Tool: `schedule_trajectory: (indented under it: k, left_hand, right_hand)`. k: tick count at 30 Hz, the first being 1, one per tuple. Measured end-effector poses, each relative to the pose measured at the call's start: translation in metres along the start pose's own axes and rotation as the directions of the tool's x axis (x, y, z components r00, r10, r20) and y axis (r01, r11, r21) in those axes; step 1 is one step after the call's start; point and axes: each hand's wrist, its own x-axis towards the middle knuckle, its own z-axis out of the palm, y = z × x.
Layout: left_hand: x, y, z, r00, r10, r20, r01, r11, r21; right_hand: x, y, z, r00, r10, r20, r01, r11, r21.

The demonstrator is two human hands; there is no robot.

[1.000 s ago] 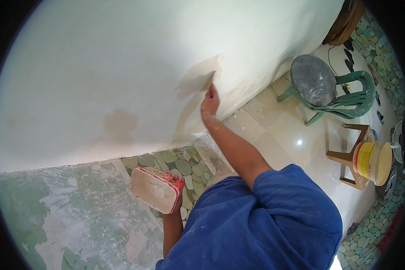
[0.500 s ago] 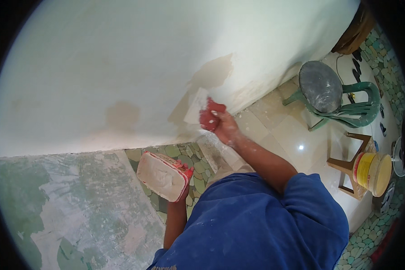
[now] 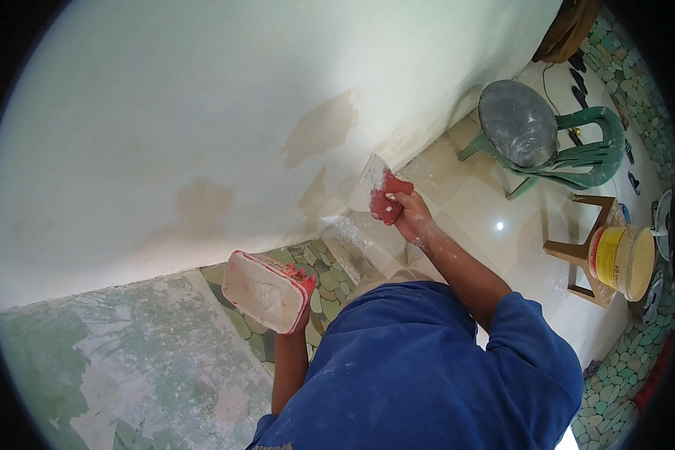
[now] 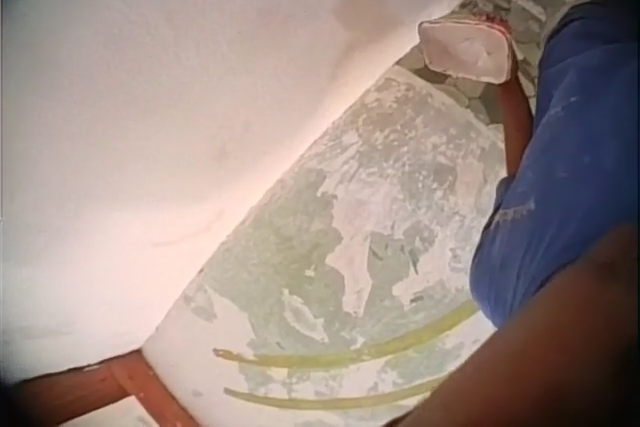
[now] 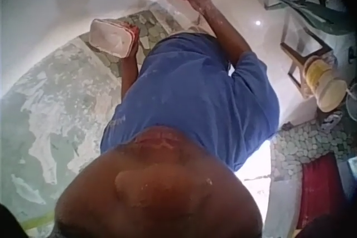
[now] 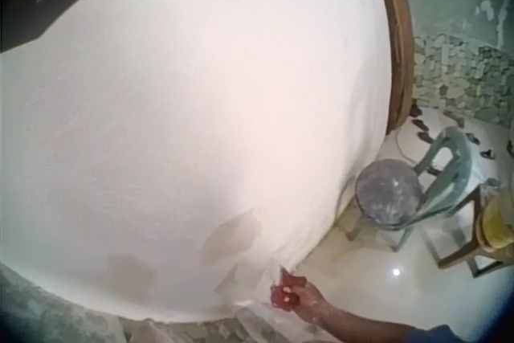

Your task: The recorder applies putty to a wall using a spatula/putty knife.

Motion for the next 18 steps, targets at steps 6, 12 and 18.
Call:
schedule_trajectory:
  k: [6, 12, 18]
  left_hand:
    - [0.02, -0.012, -0.034, 1.0, 0.006, -0.009, -0.004, 0.963, 0.27]
    - [0.045, -0.036, 0.053, 0.98, 0.126, 0.157, -0.12, 0.992, -0.045]
    - [0.073, -0.055, 0.055, 0.951, 0.127, 0.281, -0.162, 0.981, 0.106]
  right_hand:
    - [0.005, -0.021, 0.007, 0.989, -0.149, -0.001, 0.144, 0.956, -0.255]
    - [-0.075, -0.068, 0.11, 0.952, -0.059, 0.299, 0.22, 0.811, -0.542]
    - [-0.097, -0.07, 0.181, 0.781, 0.119, 0.614, 0.588, 0.194, -0.785]
